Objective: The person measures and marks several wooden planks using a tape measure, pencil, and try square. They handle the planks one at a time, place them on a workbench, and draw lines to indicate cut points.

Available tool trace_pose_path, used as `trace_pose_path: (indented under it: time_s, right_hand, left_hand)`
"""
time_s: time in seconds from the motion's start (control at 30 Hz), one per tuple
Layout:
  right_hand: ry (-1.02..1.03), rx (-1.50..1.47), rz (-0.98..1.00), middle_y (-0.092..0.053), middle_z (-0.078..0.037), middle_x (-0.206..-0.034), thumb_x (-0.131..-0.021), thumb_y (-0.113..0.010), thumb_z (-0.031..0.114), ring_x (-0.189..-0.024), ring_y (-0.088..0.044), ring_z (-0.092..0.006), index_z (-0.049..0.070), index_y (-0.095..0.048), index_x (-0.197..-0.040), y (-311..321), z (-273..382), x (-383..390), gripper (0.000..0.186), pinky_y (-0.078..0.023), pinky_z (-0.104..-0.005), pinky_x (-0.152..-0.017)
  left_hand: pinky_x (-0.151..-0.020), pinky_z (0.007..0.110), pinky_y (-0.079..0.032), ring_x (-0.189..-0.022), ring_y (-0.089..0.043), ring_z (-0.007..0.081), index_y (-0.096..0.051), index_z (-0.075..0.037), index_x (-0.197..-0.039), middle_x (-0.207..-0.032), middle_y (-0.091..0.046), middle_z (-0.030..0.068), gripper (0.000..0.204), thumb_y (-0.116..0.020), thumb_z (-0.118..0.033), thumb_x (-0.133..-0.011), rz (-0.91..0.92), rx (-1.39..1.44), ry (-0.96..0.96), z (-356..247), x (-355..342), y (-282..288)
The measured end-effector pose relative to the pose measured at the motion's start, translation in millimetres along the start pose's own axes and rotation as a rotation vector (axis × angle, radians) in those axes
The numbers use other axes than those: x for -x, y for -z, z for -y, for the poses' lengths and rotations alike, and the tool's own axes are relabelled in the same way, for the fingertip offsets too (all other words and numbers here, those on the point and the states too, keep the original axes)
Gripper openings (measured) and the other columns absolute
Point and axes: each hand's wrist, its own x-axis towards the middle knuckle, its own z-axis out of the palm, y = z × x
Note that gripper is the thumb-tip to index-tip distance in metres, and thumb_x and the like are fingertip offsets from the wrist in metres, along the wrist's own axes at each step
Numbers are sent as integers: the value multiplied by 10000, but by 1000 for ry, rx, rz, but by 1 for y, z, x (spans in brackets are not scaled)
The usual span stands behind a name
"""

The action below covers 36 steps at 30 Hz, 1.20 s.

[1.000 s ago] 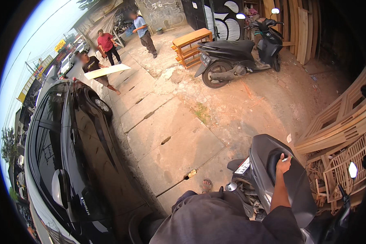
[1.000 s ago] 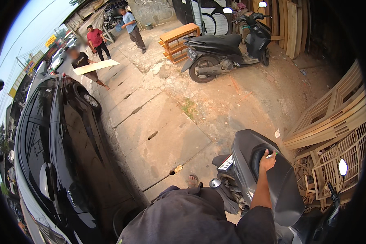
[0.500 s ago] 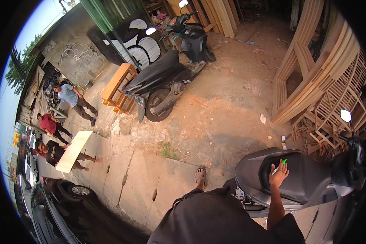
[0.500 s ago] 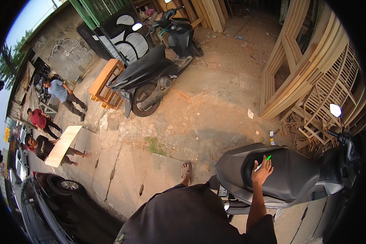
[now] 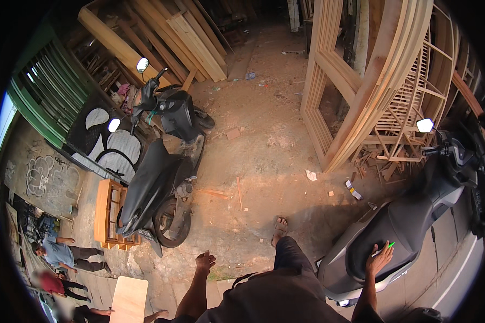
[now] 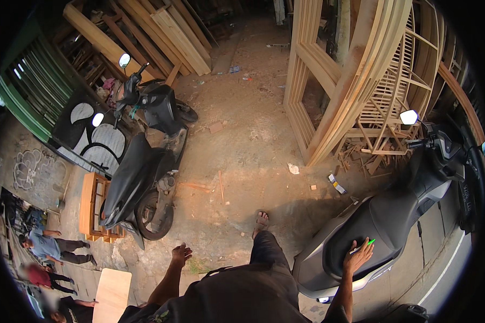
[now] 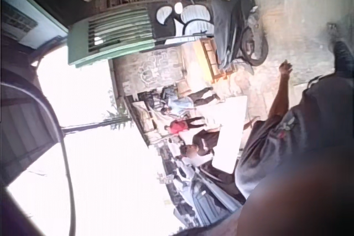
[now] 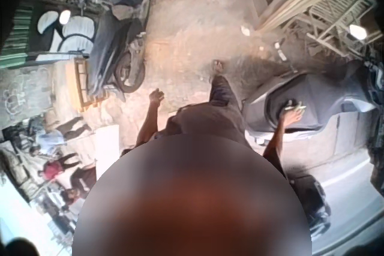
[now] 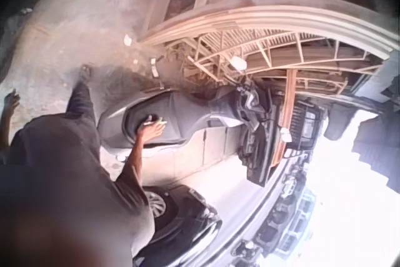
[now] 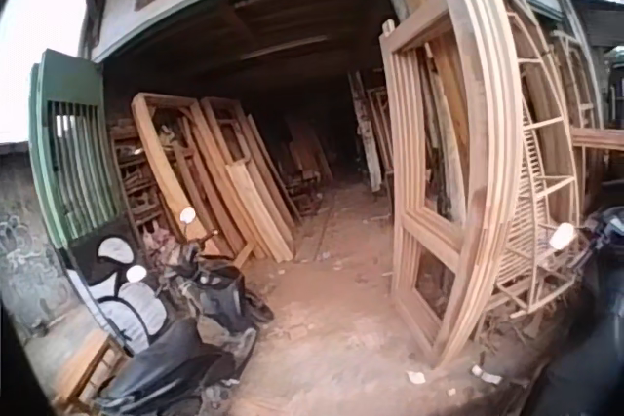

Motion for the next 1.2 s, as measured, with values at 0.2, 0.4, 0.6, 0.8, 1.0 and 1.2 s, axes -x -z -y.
trace_pose_path:
  time_s: [0.2, 0.4, 0.6, 0.8, 1.0, 1.2]
  right_hand:
    - [-137, 28, 11, -484, -224, -1551, -1026, -618, 370, -1481, -386, -406, 61, -470, -1532, 0, 27, -10, 610, -263, -545, -1220]
    - [-17, -286, -4, -607, -232, -1391, -1009, -637, 345, -1299, -527, -435, 36, -567, -1423, -38, 205, -61, 521, -400, -527, -1104]
    - [265, -714, 602, -755, -181, -903, -1027, -632, 362, -838, -727, -411, 9, -689, -1129, -125, 432, -175, 372, -565, -487, -784]
    - [55, -324, 1257, -753, -234, -1074, -999, -412, 729, -1032, -730, -392, 27, -747, -1139, -264, 593, -284, 791, -565, -472, -888]
    - [-13, -139, 959, -742, -270, -939, -900, -510, 800, -966, -738, -414, 23, -776, -887, -307, 700, -394, 822, -542, -521, -817]
    - [-495, -591, 723, -560, -114, -545, -940, -676, 524, -494, -561, -259, 40, -580, -654, -358, 735, -490, 571, -432, -477, -518]
  left_hand:
    - [-764, 468, -608, -890, -723, 308, -593, -33, -1229, -1022, -698, 155, 379, -650, -350, -1030, 75, -121, 284, -52, -88, -103]
    - [-613, 398, -559, -741, -693, 266, -683, 54, -1045, -882, -722, 147, 408, -835, -300, -912, 27, -40, 494, -91, -133, -170]
    - [-884, 454, -518, -1068, -722, 316, -659, -139, -1305, -1178, -758, 141, 533, -409, -543, -1065, 475, -1716, -438, -207, -235, -281]
    - [-773, 494, -557, -919, -742, 336, -633, -79, -1292, -1126, -764, 188, 504, -458, -503, -1083, 474, -1451, -473, -343, -335, -376]
    - [-871, 390, -514, -1010, -685, 256, -713, 6, -1054, -1059, -760, 113, 561, -635, -542, -962, 49, -1023, 220, -468, -422, -478]
    - [-862, 534, -585, -996, -704, 329, -566, 32, -1245, -1085, -707, 267, 521, -716, -389, -976, 65, -218, 363, -615, -506, -594]
